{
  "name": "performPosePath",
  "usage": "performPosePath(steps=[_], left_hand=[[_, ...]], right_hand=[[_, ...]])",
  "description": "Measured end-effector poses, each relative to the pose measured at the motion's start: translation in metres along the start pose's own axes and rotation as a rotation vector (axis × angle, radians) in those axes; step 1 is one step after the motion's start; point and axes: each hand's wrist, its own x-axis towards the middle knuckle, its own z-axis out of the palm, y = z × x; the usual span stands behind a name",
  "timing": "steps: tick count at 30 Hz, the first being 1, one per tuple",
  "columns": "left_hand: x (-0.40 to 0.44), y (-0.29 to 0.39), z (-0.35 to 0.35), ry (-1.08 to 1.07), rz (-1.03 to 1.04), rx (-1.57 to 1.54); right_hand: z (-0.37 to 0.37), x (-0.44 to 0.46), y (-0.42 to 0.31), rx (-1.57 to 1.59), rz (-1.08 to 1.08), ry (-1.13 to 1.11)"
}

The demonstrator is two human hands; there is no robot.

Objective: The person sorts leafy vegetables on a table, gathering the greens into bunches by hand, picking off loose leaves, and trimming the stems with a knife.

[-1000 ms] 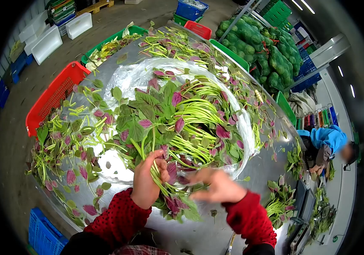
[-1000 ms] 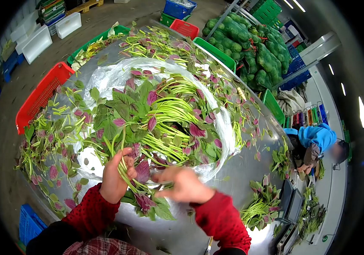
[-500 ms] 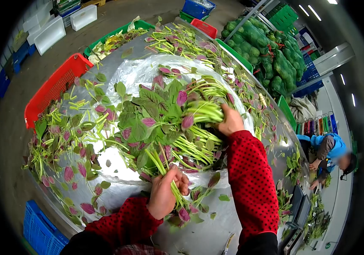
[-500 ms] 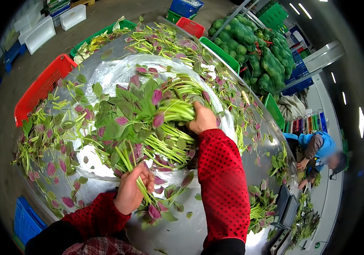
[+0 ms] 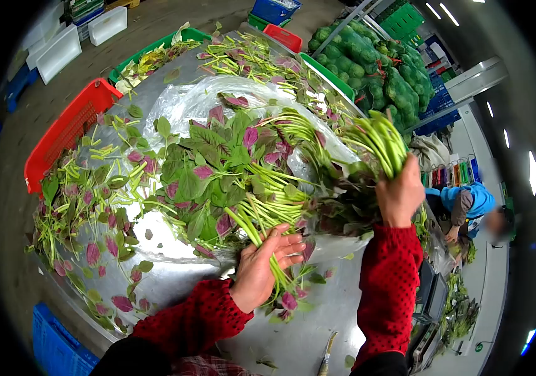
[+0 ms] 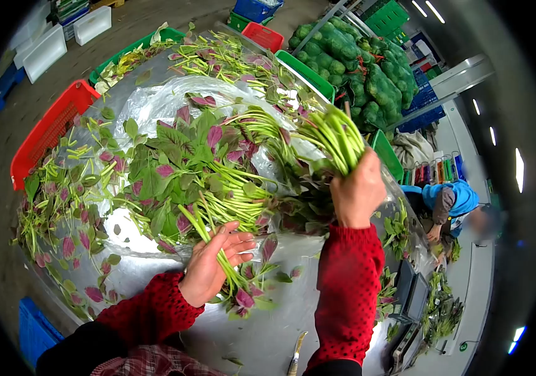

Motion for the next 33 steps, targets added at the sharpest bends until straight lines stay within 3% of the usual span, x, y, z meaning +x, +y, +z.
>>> performPosePath(steps=[2, 4, 6, 7, 9, 11, 13, 15, 18, 20, 22, 23, 25, 30, 31, 33], left_hand=[[-0.005, -0.002, 0.000, -0.007, 0.000, 0.006], [-0.003, -0.010, 0.011, -0.033, 0.042, -0.001], [-0.003, -0.022, 0.017, -0.090, 0.095, -0.115], [-0.005, -0.025, 0.014, -0.010, 0.193, 0.017], [-0.015, -0.023, 0.008, 0.067, 0.232, -0.016], [-0.022, -0.030, -0.020, 0.028, 0.165, -0.016], [-0.033, -0.033, -0.029, -0.179, 0.307, -0.035], [-0.039, -0.028, -0.029, -0.202, 0.206, 0.063], [-0.043, -0.021, -0.033, -0.140, 0.006, -0.208], [-0.042, -0.014, -0.038, -0.187, 0.037, -0.198], [-0.045, -0.001, -0.036, -0.237, 0.068, -0.184], [-0.046, 0.006, -0.034, -0.250, 0.013, -0.225], [-0.045, 0.011, -0.032, -0.306, 0.128, -0.211], [-0.062, 0.009, -0.030, -0.238, 0.102, -0.150], [-0.069, 0.011, -0.021, -0.172, 0.119, -0.109], [-0.074, 0.026, -0.022, -0.279, 0.171, -0.041]], right_hand=[[-0.019, -0.003, -0.004, 0.021, -0.065, 0.093], [-0.033, -0.022, -0.031, 0.089, -0.154, -0.059], [-0.040, -0.058, -0.067, 0.176, -0.387, -0.201], [-0.052, -0.073, -0.091, 0.281, -0.401, -0.317], [-0.055, -0.102, -0.110, 0.325, -0.387, -0.406], [-0.061, -0.124, -0.119, 0.345, -0.369, -0.440], [-0.067, -0.130, -0.124, 0.352, -0.355, -0.454], [-0.076, -0.130, -0.131, 0.305, -0.306, -0.526], [-0.097, -0.138, -0.138, 0.399, -0.414, -0.596], [-0.116, -0.132, -0.134, 0.424, -0.412, -0.691], [-0.126, -0.130, -0.129, 0.709, -0.355, -0.811], [-0.134, -0.128, -0.128, 0.705, -0.333, -0.802], [-0.149, -0.128, -0.126, 0.439, -0.421, -0.580], [-0.159, -0.155, -0.129, 0.513, -0.311, -0.549], [-0.163, -0.158, -0.126, 0.536, -0.309, -0.487], [-0.178, -0.161, -0.103, 0.638, -0.220, -0.305]])
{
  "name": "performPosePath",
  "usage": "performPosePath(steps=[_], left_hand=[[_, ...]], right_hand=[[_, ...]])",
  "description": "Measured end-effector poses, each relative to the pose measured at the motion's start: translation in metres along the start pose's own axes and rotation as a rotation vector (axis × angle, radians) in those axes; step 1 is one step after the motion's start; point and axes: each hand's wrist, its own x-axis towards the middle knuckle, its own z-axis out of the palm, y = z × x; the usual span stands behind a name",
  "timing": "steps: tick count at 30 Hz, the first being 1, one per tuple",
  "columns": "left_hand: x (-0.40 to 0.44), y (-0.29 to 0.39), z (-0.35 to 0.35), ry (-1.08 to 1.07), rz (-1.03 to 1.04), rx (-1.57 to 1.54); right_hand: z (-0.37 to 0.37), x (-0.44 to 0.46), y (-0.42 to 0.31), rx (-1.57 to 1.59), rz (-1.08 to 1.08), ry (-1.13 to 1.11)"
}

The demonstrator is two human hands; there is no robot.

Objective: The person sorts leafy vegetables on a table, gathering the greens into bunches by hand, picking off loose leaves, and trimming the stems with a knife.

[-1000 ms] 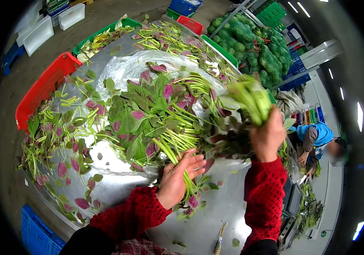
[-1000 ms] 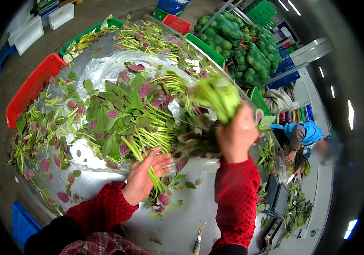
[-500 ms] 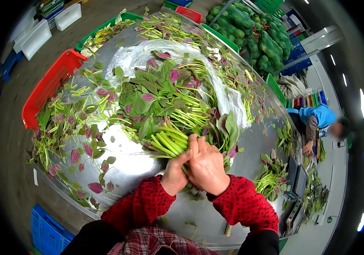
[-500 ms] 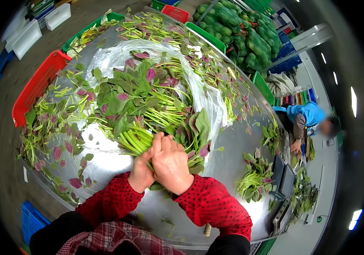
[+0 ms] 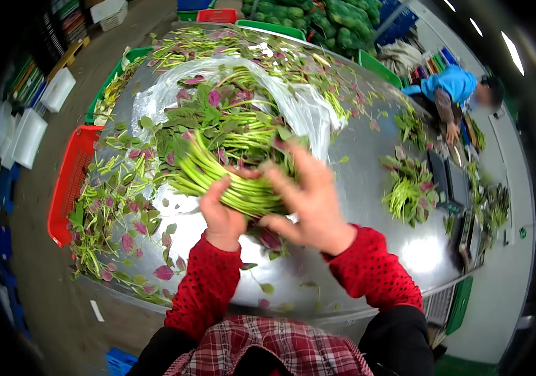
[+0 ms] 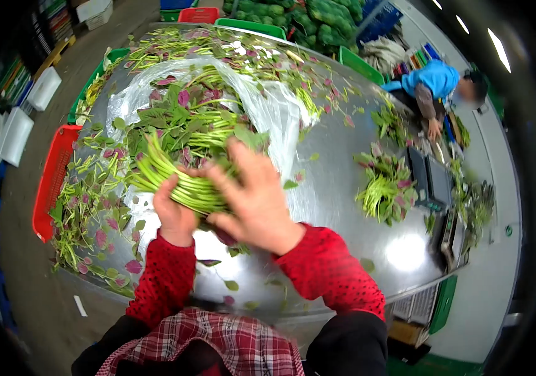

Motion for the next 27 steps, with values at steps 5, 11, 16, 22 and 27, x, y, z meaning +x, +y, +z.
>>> performPosePath(steps=[5, 11, 16, 22, 27], left_hand=[[-0.031, 0.122, 0.083, -0.214, 0.210, 0.422], [-0.072, 0.124, 0.072, -0.387, 0.427, 2.105], [-0.079, 0.052, -0.126, -0.192, -0.266, 2.645], [-0.075, 0.055, -0.091, -0.283, -0.522, 2.640], [-0.071, 0.050, -0.088, -0.253, -0.544, 2.680]], right_hand=[[-0.023, -0.154, 0.070, -0.174, 0.670, -0.053], [0.006, -0.323, 0.038, -0.120, 1.148, -0.552], [0.028, -0.345, 0.026, -0.480, 1.004, -0.049], [0.041, -0.396, 0.072, -0.443, 1.191, -0.242], [0.071, -0.256, -0.038, 0.189, 0.870, -0.029]])
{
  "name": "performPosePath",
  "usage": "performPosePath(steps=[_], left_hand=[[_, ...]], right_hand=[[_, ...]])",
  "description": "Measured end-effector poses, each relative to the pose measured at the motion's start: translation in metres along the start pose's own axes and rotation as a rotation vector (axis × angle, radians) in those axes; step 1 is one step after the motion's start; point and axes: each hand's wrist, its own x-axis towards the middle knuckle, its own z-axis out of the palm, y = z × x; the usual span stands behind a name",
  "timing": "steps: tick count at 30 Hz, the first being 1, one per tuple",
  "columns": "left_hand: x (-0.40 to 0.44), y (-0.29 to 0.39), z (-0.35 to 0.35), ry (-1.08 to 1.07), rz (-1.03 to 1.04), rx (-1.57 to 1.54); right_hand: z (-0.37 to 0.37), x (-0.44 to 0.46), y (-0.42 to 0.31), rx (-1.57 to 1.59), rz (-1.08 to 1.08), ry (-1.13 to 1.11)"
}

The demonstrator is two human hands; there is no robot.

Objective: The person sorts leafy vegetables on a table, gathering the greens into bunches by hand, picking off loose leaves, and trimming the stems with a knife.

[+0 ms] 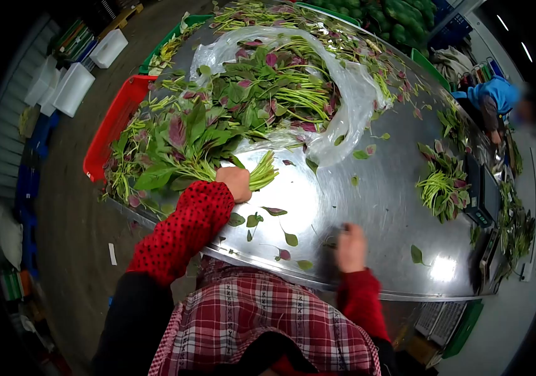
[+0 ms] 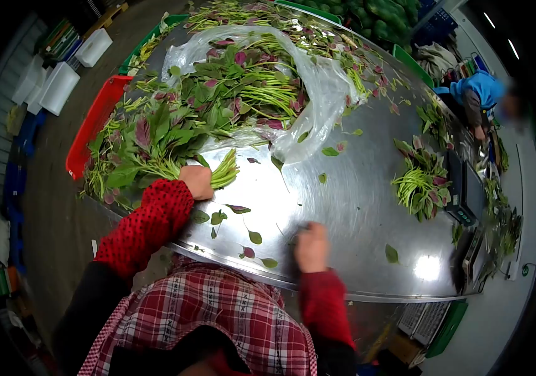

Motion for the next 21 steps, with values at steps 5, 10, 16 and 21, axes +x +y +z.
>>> performPosePath(steps=[5, 10, 16, 21], left_hand=[[-0.003, 0.001, -0.008, -0.003, 0.026, 0.055], [0.001, -0.001, 0.002, -0.010, -0.025, 0.006], [-0.002, -0.001, 0.011, 0.102, 0.028, 0.014], [-0.001, -0.001, 0.017, 0.147, 0.013, 0.057]], right_hand=[[0.113, 0.015, -0.112, 0.217, -0.347, -0.103], [0.146, 0.029, -0.112, 0.009, -0.270, -0.183], [0.162, 0.060, -0.116, -0.079, -0.227, -0.319], [0.159, 0.055, -0.104, -0.083, -0.081, -0.499]])
